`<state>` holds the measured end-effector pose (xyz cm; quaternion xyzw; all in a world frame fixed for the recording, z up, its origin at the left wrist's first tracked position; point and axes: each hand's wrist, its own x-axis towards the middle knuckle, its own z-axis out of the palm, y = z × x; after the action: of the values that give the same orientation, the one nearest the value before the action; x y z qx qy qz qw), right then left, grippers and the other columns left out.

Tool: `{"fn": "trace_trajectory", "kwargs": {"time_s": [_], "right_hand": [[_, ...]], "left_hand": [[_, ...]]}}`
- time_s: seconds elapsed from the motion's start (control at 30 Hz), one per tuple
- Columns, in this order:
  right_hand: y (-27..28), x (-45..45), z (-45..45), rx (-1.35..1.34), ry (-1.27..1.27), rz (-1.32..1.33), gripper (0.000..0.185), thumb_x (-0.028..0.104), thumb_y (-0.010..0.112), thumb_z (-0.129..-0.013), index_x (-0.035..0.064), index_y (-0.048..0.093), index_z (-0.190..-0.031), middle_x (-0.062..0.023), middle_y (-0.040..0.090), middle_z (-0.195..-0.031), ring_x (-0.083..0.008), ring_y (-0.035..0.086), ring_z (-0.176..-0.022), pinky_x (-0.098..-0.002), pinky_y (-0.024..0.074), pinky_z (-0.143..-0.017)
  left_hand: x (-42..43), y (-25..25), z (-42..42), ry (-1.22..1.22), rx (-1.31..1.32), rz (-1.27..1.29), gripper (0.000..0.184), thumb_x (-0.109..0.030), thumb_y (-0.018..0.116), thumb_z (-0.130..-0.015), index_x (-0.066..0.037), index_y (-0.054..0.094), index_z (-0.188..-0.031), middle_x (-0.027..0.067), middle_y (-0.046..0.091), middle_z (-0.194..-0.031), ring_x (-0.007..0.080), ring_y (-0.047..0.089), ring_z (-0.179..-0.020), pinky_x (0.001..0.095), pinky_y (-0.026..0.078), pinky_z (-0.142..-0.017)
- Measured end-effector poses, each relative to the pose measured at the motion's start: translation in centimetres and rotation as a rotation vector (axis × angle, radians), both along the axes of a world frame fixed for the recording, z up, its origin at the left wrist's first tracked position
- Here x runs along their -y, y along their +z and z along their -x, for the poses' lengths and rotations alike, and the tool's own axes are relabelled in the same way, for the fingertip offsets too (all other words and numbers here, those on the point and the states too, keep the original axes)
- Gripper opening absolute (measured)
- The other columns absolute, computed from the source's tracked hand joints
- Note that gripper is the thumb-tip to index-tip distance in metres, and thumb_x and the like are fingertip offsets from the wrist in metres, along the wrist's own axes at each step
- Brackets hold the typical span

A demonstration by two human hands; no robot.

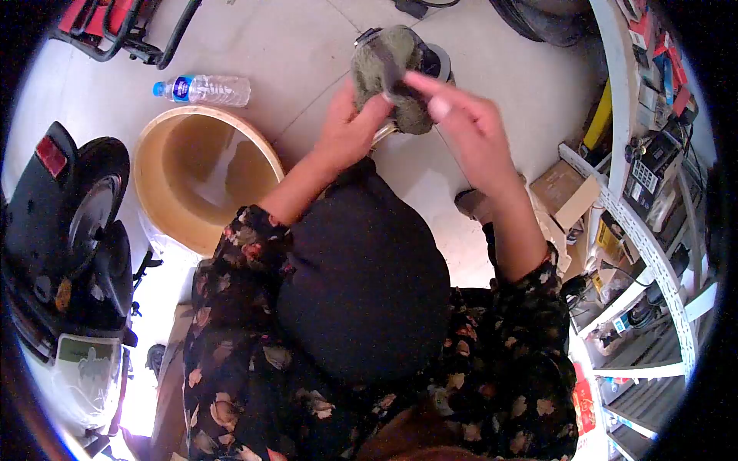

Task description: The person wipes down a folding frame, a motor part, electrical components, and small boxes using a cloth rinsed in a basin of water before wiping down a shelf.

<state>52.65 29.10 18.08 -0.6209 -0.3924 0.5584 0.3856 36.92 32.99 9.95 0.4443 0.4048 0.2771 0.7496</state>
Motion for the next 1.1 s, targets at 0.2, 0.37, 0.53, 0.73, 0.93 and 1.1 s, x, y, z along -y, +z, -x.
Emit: {"fn": "trace_trajectory", "kwargs": {"time_s": [0.2,0.37,0.53,0.73,0.93,1.1], "right_hand": [[-9.9,-1.6,-1.4,0.773,-0.306,-0.028,0.04,0.029,0.049,-0.094,0.001,0.056,-0.122,-0.0188,0.061,-0.116,-0.0309,0.052,-0.116,-0.0374,0.0405,-0.099],[-14.9,-2.0,-1.8,0.882,-0.109,0.251,0.043,0.034,0.045,-0.095,0.0008,0.055,-0.12,-0.0204,0.06,-0.114,-0.0384,0.047,-0.118,-0.0439,0.0393,-0.099],[-16.5,-0.3,-4.8,0.466,-0.139,0.287,0.035,0.025,0.043,-0.094,0.0073,0.055,-0.123,-0.0211,0.061,-0.111,-0.0381,0.057,-0.104,-0.042,0.0421,-0.093],[-15.3,-0.3,-5.3,0.26,-0.226,0.366,0.038,0.012,0.04,-0.095,0.0006,0.049,-0.13,-0.0098,0.06,-0.115,-0.017,0.053,-0.105,-0.0283,0.0393,-0.094],[-16.5,-0.8,-7.1,0.193,-0.164,0.355,0.039,0.006,0.037,-0.094,-0.0027,0.049,-0.13,-0.0096,0.058,-0.121,-0.0171,0.052,-0.11,-0.0279,0.0366,-0.098],[-16.8,-1.0,-7.8,0.198,-0.145,0.327,0.04,0.005,0.037,-0.094,0.0013,0.049,-0.132,-0.0098,0.055,-0.129,-0.0183,0.05,-0.118,-0.0277,0.0329,-0.103]], "left_hand": [[-6.3,2.5,5.8,0.553,0.066,0.213,0.044,-0.039,0.041,-0.096,-0.003,0.052,-0.118,0.0097,0.06,-0.109,0.0222,0.058,-0.101,0.0391,0.046,-0.091],[-5.8,0.4,6.0,0.155,-0.333,0.178,0.05,-0.039,0.047,-0.093,-0.002,0.049,-0.127,0.0121,0.059,-0.115,0.0211,0.056,-0.106,0.0371,0.045,-0.093],[-2.6,-7.7,-2.9,0.213,-0.358,-0.577,0.039,-0.034,0.055,-0.089,0.0,0.059,-0.109,0.0119,0.066,-0.087,0.0284,0.063,-0.077,0.0371,0.051,-0.074],[-8.7,-11.6,-3.4,0.18,-0.456,0.253,0.036,-0.028,0.055,-0.088,0.005,0.059,-0.101,0.0161,0.064,-0.08,0.0276,0.062,-0.073,0.0389,0.049,-0.067],[-5.2,-19.2,-0.9,0.0,-0.396,0.06,0.037,-0.025,0.056,-0.087,0.006,0.058,-0.106,0.0205,0.065,-0.085,0.0305,0.064,-0.079,0.04,0.049,-0.07],[0.0,-8.2,0.2,-0.022,-0.612,-0.085,0.034,-0.024,0.055,-0.087,0.007,0.057,-0.103,0.0246,0.063,-0.089,0.0395,0.062,-0.087,0.0435,0.047,-0.078]]}}
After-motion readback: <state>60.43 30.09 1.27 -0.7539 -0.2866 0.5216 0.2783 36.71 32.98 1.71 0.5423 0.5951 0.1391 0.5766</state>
